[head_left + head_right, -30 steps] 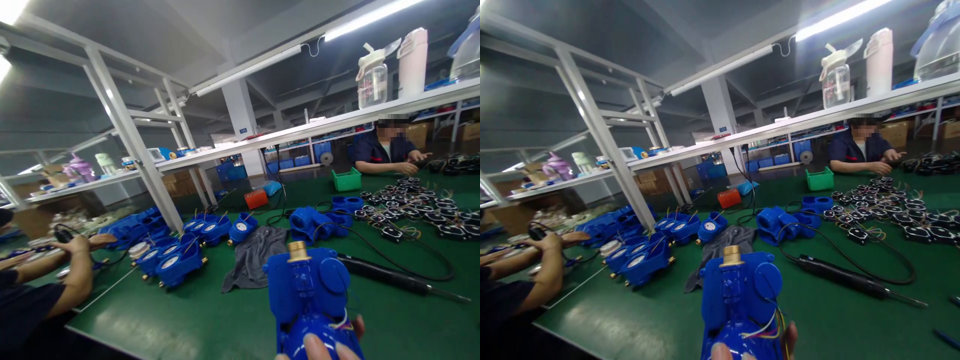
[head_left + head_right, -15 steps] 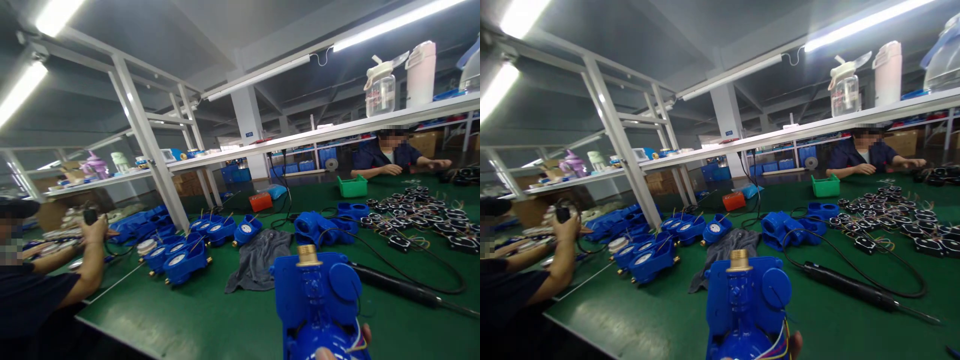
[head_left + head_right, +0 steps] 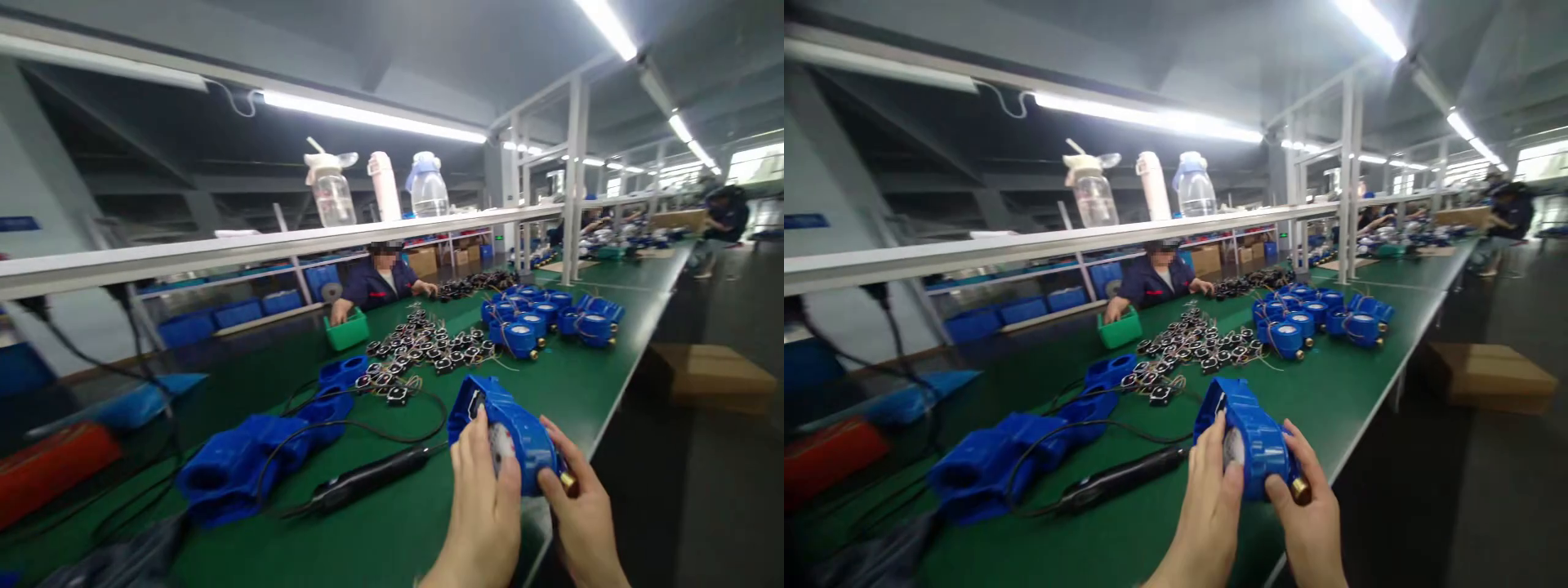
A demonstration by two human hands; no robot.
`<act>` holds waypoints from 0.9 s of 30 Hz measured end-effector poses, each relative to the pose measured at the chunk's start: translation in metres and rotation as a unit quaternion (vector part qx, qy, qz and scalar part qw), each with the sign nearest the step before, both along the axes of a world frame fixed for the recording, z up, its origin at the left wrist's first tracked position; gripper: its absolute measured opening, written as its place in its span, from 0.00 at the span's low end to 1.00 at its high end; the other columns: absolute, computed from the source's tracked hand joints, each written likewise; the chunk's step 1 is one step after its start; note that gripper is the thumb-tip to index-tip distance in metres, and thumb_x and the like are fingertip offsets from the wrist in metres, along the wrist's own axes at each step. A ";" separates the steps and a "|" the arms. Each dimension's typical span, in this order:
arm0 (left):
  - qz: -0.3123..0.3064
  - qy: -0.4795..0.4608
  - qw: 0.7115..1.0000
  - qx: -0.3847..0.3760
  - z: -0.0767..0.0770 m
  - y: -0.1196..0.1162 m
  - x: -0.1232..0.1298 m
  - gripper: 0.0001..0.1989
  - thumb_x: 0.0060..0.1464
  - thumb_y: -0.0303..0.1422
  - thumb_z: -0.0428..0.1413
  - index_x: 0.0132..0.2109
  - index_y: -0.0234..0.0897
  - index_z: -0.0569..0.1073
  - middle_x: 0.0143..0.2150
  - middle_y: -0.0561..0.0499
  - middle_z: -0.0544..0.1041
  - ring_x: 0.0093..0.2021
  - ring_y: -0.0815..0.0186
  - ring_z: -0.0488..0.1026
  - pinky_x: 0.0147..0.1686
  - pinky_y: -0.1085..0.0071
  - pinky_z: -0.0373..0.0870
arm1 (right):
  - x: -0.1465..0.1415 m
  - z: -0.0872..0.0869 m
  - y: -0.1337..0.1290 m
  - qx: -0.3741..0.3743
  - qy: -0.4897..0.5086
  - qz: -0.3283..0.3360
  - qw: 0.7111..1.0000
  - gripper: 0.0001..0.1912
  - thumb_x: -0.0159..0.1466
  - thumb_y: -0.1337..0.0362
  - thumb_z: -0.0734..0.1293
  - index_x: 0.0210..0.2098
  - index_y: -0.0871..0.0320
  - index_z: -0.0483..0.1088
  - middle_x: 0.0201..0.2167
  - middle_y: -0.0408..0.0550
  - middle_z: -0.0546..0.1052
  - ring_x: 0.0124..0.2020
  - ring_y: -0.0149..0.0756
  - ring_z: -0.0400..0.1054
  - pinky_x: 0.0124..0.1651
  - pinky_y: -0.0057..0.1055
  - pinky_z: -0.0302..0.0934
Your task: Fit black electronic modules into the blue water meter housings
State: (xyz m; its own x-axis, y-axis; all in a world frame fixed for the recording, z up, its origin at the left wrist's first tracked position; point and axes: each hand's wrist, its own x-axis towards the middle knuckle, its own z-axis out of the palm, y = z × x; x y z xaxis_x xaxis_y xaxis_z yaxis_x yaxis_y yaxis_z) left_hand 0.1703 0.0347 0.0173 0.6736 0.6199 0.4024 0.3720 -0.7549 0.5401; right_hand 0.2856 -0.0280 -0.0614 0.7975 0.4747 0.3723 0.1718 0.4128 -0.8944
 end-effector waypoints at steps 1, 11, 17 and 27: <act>-0.022 0.016 1.000 -0.011 -0.001 0.007 0.024 0.29 0.64 0.43 0.34 0.67 0.34 0.45 0.66 0.41 0.54 0.66 0.57 0.51 0.62 0.56 0.52 | 0.019 -0.009 0.006 -0.008 0.016 -0.021 1.000 0.28 0.59 0.51 0.67 0.55 0.56 0.62 0.58 0.56 0.65 0.57 0.49 0.62 0.54 0.40 0.64; -0.064 0.111 0.992 -0.017 -0.028 0.064 0.166 0.30 0.58 0.48 0.50 0.62 0.38 0.57 0.61 0.41 0.60 0.58 0.52 0.61 0.54 0.49 0.60 | 0.133 -0.070 0.035 -0.154 -0.059 -0.120 0.979 0.32 0.61 0.48 0.63 0.59 0.60 0.59 0.59 0.59 0.62 0.60 0.52 0.56 0.61 0.50 0.53; -0.108 0.124 0.986 -0.013 -0.018 0.075 0.208 0.27 0.58 0.48 0.50 0.59 0.37 0.61 0.60 0.42 0.62 0.59 0.52 0.60 0.56 0.47 0.56 | 0.153 -0.089 0.058 -0.193 -0.158 -0.199 0.948 0.52 0.53 0.52 0.69 0.65 0.68 0.38 0.61 0.70 0.53 0.61 0.63 0.51 0.60 0.57 0.50; -0.181 0.220 0.958 0.016 -0.049 0.100 0.128 0.33 0.55 0.39 0.56 0.65 0.47 0.54 0.69 0.51 0.45 0.68 0.52 0.41 0.63 0.54 0.51 | 0.259 -0.093 0.092 -0.211 -0.217 -0.256 0.918 0.44 0.61 0.53 0.67 0.66 0.54 0.36 0.63 0.60 0.50 0.60 0.56 0.53 0.57 0.56 0.55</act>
